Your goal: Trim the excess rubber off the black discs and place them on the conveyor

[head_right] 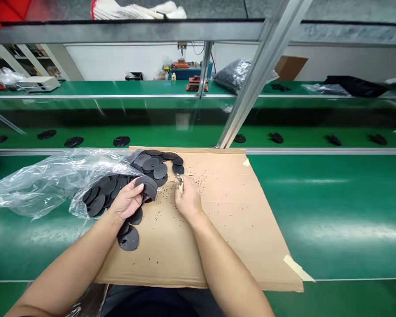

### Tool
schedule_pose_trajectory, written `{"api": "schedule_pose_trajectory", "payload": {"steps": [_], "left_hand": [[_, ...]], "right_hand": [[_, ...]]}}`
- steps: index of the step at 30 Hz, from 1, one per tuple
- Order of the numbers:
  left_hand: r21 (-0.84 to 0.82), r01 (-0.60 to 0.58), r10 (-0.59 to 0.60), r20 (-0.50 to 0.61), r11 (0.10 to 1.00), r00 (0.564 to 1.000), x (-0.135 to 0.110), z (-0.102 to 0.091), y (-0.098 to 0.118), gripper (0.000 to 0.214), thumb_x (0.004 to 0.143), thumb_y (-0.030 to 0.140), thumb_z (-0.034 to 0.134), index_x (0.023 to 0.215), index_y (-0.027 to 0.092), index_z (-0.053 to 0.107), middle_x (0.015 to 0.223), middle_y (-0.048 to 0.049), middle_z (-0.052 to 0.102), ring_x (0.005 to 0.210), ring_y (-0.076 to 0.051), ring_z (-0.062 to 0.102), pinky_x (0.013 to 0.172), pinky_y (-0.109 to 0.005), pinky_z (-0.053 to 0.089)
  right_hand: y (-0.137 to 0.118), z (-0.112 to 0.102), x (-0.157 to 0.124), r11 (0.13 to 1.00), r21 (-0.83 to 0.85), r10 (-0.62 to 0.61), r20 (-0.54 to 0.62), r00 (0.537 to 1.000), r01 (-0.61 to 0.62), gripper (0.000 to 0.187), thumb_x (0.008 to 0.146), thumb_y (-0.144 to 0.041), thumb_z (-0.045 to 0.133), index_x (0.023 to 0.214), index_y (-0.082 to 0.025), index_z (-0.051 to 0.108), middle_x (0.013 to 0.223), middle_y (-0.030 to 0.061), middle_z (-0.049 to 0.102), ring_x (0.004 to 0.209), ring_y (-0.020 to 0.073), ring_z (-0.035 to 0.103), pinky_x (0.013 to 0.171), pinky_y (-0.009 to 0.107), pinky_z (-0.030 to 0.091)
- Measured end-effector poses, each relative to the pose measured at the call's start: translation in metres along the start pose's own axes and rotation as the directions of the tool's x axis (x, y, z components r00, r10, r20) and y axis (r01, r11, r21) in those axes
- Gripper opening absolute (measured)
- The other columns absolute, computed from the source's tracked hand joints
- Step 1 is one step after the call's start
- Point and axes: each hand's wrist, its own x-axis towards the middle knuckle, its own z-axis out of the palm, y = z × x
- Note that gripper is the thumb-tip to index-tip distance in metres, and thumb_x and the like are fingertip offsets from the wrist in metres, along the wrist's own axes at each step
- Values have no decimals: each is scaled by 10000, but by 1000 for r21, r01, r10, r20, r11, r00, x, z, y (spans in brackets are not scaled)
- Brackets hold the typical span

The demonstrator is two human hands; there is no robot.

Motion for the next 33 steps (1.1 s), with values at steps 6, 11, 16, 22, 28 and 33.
{"api": "schedule_pose_trajectory", "payload": {"steps": [6,11,16,22,28,33], "left_hand": [[-68,-3,3,1,998,1000,-1,-4,0,299,658,192,807,835,151,570,651,43,530,513,-42,480,472,-161,393],[-25,33,-34,-28,999,999,-3,-5,2,356,589,131,816,850,143,574,684,2,588,613,-101,572,561,-219,467],[49,58,-57,-27,997,998,-2,-5,-1,308,634,269,795,745,135,541,554,30,517,460,-71,479,422,-187,347],[204,145,-142,-30,968,989,-3,-3,-4,428,685,449,760,885,117,580,762,-84,666,573,-145,634,485,-229,482],[240,198,-210,24,950,977,-7,-2,-3,479,667,483,775,909,107,601,717,-54,636,553,-140,634,477,-224,502],[223,34,-24,-46,974,999,-5,0,-9,476,536,269,877,880,109,589,745,-24,631,572,-112,612,535,-237,535]], "right_hand": [[7,7,44,964,-267,39,79,996,-17,326,848,-290,553,1144,-154,552,1218,145,522,1091,258,509,961,394,408],[10,18,58,925,-377,10,171,985,56,255,832,-174,532,1081,-152,584,1052,134,621,995,254,559,905,355,416],[12,13,47,987,-92,130,-25,991,-132,210,842,-227,485,1017,-180,589,852,58,643,766,208,589,701,303,450],[1,21,12,874,475,-25,-169,985,104,96,792,-238,560,872,-196,530,783,13,598,715,170,580,682,305,479],[-9,24,-1,738,455,-452,-214,866,498,310,650,-29,447,874,-222,541,931,51,642,954,217,615,884,424,494],[-14,18,0,829,401,-313,-246,917,390,294,749,-85,504,1005,-201,591,1083,106,638,1020,230,604,916,428,484]]}}
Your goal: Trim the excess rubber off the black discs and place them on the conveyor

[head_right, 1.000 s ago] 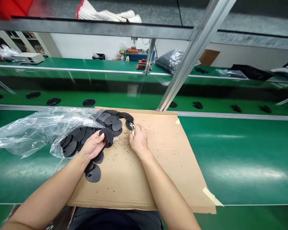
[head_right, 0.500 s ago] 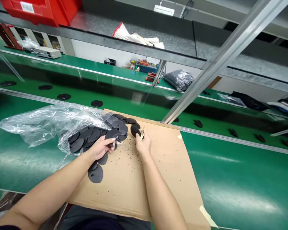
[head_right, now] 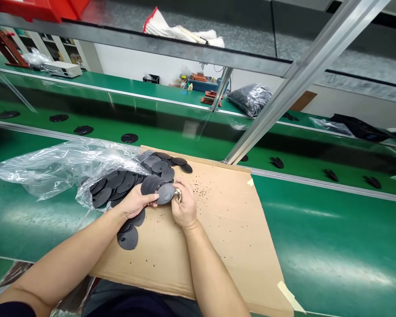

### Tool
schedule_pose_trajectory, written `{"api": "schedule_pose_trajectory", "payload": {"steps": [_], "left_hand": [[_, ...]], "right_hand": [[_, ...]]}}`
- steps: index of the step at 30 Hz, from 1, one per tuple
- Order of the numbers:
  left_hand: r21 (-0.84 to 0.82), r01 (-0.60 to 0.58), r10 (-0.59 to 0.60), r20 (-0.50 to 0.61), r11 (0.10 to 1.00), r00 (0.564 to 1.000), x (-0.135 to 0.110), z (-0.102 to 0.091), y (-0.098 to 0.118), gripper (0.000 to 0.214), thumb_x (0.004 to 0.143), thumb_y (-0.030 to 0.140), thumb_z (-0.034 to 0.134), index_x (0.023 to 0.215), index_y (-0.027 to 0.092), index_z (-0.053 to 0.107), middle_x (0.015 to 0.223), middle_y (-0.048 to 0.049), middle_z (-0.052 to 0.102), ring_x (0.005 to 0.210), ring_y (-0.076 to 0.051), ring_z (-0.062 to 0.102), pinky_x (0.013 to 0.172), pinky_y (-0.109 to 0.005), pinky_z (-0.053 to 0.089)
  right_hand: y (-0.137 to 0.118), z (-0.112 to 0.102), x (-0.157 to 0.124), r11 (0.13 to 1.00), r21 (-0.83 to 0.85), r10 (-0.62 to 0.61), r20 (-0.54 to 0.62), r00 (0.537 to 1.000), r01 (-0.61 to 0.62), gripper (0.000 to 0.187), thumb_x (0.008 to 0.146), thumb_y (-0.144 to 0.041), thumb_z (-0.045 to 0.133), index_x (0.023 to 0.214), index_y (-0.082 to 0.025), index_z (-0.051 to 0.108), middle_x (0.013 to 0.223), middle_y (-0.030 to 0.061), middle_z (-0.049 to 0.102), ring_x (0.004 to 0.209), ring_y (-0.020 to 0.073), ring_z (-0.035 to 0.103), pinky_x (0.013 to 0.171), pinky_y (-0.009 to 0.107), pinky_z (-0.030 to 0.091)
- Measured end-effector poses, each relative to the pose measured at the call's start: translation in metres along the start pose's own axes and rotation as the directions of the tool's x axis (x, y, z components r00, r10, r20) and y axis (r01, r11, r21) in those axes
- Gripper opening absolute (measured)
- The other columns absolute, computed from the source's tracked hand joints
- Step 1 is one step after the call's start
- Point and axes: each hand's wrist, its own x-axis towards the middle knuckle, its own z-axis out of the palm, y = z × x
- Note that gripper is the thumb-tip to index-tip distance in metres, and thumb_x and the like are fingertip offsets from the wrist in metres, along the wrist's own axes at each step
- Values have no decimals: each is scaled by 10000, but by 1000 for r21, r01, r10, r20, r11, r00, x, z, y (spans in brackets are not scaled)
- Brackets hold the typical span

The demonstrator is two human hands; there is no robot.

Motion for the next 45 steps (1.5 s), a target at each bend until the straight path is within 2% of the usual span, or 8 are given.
{"api": "schedule_pose_trajectory", "payload": {"steps": [3,6,13,18,24,34,40,45], "left_hand": [[-7,-106,104,-106,994,989,3,0,-4,446,564,279,859,877,121,583,761,-11,629,597,-114,613,560,-254,550],[72,-176,182,-95,982,979,2,1,-6,402,599,277,837,884,127,597,763,-10,638,605,-115,610,595,-265,557],[219,-239,230,69,946,971,-6,3,-5,371,725,329,749,1026,132,658,990,-88,696,890,-211,653,845,-359,542],[84,-145,140,58,986,988,-4,2,-7,406,685,331,779,1009,131,640,955,-87,708,815,-221,671,798,-412,557],[145,-210,196,104,967,975,-2,0,-4,387,703,298,771,1033,128,662,1006,-89,707,957,-218,646,943,-382,484],[165,-145,142,29,976,989,-4,0,-3,367,649,320,805,931,128,671,858,-55,700,753,-177,636,706,-300,525],[173,-157,147,70,972,987,-4,-2,-3,307,640,292,814,864,124,688,838,-46,692,781,-172,619,796,-306,489],[200,-190,172,100,961,980,-5,-2,-3,278,648,286,808,829,125,672,811,-37,671,763,-164,596,765,-285,473]], "right_hand": [[-5,1,-2,961,79,266,-15,964,-264,213,849,-242,548,1050,-181,583,928,76,662,811,188,630,766,350,519],[-11,3,-5,922,72,372,108,922,-380,184,863,-349,567,912,-176,605,744,10,613,652,140,555,642,277,476],[-17,6,-7,936,-3,349,139,927,-352,230,829,-355,589,688,-188,518,594,-43,477,550,103,430,542,229,379],[-13,7,-8,925,-2,375,148,915,-379,193,823,-361,597,761,-180,583,630,-32,528,572,111,462,560,232,395],[-13,7,-8,918,-7,395,130,910,-397,242,810,-357,608,968,-179,648,707,-5,604,620,134,530,608,258,460],[-9,8,-11,924,38,371,149,917,-380,318,822,-365,622,1090,-195,635,829,23,659,723,167,595,719,304,497],[-6,6,-10,881,119,411,283,867,-457,287,834,-461,608,799,-176,596,671,-24,530,613,119,475,586,239,408],[-7,5,-9,863,113,437,320,841,-492,350,798,-510,628,720,-181,538,638,-36,457,588,106,417,549,223,369]]}}
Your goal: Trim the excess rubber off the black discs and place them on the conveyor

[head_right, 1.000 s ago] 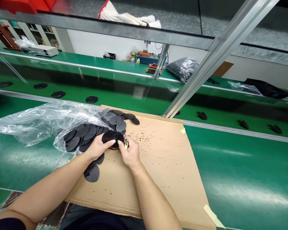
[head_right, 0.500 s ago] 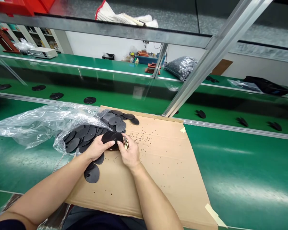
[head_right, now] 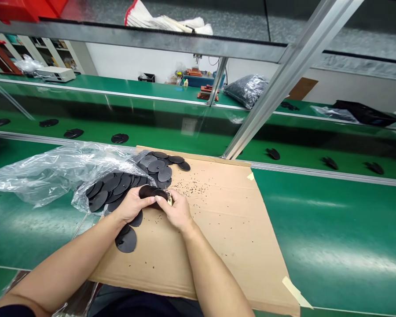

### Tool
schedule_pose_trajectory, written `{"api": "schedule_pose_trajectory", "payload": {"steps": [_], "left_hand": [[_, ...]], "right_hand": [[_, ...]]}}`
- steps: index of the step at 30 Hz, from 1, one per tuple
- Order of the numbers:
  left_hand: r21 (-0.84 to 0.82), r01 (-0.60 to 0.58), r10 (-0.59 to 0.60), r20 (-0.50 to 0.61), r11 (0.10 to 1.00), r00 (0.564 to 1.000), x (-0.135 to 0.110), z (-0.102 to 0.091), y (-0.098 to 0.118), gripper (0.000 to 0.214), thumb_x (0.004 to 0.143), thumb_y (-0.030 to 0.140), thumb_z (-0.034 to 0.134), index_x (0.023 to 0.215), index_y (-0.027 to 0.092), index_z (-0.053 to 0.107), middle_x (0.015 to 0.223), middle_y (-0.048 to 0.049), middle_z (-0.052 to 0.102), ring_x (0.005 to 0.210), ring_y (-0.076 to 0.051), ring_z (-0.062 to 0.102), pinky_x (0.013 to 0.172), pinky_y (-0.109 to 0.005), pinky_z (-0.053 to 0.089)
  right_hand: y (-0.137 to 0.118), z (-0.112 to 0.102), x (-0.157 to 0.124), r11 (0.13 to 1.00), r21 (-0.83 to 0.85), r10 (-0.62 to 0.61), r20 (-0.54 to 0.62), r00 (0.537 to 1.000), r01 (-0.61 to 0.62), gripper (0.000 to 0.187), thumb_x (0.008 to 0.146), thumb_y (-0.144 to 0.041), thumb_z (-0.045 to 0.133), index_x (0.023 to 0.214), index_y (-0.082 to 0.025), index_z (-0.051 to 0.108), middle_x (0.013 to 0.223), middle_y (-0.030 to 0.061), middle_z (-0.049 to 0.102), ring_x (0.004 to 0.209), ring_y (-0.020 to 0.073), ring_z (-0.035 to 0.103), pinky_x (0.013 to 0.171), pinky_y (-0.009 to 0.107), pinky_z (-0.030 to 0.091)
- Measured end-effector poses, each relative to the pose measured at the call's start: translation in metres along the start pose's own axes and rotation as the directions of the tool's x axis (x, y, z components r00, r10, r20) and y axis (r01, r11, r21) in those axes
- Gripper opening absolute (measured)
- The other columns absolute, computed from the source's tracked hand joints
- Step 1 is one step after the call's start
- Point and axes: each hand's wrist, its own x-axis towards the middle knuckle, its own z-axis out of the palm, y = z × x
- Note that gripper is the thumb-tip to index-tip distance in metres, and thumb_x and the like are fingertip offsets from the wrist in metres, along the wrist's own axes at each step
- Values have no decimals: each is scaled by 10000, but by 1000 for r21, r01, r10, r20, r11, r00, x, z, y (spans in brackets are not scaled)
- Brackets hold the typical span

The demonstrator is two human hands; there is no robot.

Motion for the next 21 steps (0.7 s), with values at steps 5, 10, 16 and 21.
{"api": "schedule_pose_trajectory", "payload": {"steps": [5,10,16,21], "left_hand": [[-6,8,-8,18,1000,1000,-1,3,3,283,648,293,808,826,130,661,808,-35,661,763,-163,596,762,-279,473],[-20,33,-32,23,999,999,0,3,1,311,635,302,814,843,122,671,846,-65,682,792,-190,618,792,-320,491],[-100,-1,-4,-52,995,999,3,3,0,476,600,238,838,1018,162,622,961,-43,661,869,-171,616,781,-274,506],[-291,166,-159,49,942,986,2,4,7,692,715,300,766,1316,288,424,1037,-38,600,708,-117,600,477,-182,430]], "right_hand": [[1,0,0,1000,-3,26,-17,1000,-26,351,736,-489,686,681,-185,519,612,-42,443,564,102,395,519,220,351],[4,-1,1,999,-18,41,-34,999,-42,369,721,-488,698,659,-188,493,587,-45,429,545,98,382,498,221,346],[-1,4,-2,998,-52,-26,-103,994,21,338,778,-472,666,672,-177,541,574,-38,466,533,99,425,496,225,387],[-8,7,-8,968,143,-204,-43,978,208,331,850,-382,606,1105,-172,613,905,65,672,762,167,636,700,308,542]]}}
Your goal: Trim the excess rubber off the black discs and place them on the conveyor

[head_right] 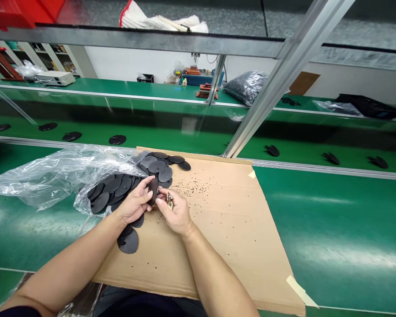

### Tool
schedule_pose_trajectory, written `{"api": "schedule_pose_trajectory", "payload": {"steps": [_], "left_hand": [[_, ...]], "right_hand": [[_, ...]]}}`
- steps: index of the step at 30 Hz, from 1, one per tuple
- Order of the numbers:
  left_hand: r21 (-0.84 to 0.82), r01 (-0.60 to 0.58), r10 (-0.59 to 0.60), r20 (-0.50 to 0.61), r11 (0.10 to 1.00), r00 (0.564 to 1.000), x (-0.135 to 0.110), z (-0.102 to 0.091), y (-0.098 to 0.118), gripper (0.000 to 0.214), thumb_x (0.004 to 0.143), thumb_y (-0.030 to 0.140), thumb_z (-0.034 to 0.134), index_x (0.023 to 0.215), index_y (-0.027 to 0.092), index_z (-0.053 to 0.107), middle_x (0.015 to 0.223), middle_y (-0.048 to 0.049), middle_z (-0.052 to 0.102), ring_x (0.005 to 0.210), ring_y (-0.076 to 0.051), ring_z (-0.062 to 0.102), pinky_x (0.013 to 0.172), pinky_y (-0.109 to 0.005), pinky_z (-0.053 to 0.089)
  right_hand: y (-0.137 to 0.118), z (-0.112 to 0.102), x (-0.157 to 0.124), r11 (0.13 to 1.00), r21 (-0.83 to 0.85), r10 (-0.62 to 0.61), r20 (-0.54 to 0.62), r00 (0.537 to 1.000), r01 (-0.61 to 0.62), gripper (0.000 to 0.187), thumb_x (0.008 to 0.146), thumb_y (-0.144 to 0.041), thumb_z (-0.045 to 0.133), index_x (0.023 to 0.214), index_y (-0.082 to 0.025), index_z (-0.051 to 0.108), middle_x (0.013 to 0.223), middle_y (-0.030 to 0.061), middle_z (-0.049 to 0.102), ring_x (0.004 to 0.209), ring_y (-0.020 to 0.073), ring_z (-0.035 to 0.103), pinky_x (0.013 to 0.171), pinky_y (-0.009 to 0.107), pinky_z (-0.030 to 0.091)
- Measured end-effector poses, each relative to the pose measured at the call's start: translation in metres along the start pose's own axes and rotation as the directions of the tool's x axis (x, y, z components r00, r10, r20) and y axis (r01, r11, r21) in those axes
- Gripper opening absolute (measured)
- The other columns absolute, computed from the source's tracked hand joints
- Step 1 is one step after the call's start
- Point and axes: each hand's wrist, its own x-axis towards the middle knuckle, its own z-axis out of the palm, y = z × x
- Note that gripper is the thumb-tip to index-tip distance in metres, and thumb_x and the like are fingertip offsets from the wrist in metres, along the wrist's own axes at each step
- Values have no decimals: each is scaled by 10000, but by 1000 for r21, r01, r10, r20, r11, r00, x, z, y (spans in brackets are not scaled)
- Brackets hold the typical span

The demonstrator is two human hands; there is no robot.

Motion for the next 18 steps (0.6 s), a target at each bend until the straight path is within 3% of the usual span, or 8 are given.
{"api": "schedule_pose_trajectory", "payload": {"steps": [6,11,14,18], "left_hand": [[-28,97,-93,114,995,989,-3,-3,-1,604,747,368,739,1284,241,494,893,-19,572,592,-95,567,484,-219,438],[-8,154,-150,185,988,971,-5,-4,-2,641,746,414,737,1296,200,488,785,-23,575,599,-122,577,473,-217,423],[-12,162,-156,205,987,966,-5,-4,-1,633,717,378,770,1266,209,506,829,-23,584,553,-101,555,455,-219,417],[-51,194,-179,212,980,961,-6,-2,1,664,708,422,769,1274,203,500,720,8,548,521,-102,532,434,-216,412]], "right_hand": [[-3,1,-1,973,-167,-167,-39,985,159,177,861,-249,583,1012,-201,663,914,87,700,816,207,677,773,382,558],[-5,-1,0,899,-294,-333,22,943,325,165,869,-178,557,1001,-219,646,924,78,700,869,203,668,793,378,553],[-7,-2,1,856,-355,-382,52,923,375,155,882,-172,536,984,-222,642,918,72,703,880,203,664,792,376,551],[-9,-2,2,819,-403,-412,79,908,407,183,893,-173,515,1021,-218,639,884,72,695,834,202,650,772,382,552]]}}
